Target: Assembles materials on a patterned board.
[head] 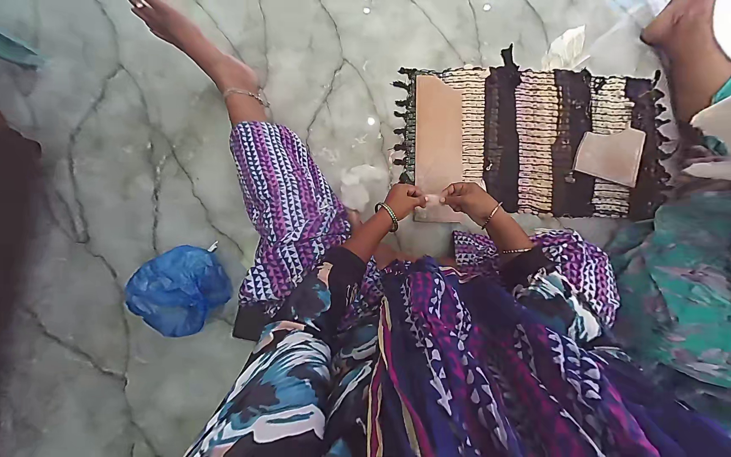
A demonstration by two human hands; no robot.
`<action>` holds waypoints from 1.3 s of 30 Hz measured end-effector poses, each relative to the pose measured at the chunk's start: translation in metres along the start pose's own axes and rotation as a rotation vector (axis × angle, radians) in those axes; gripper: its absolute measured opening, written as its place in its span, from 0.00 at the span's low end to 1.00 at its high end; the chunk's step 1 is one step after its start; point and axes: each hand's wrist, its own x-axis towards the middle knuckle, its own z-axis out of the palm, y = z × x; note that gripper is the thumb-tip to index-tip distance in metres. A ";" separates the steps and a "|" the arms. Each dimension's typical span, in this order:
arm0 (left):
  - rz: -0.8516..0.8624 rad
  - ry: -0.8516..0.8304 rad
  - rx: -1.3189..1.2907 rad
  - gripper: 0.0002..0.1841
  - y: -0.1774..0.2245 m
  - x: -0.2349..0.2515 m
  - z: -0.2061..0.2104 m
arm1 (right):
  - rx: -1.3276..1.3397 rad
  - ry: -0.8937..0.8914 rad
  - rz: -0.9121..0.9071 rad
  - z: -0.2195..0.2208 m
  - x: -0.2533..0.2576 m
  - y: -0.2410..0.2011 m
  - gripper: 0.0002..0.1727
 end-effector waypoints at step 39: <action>-0.324 -0.059 0.538 0.14 0.013 0.016 0.008 | -1.214 0.017 -0.029 0.057 0.007 0.042 0.50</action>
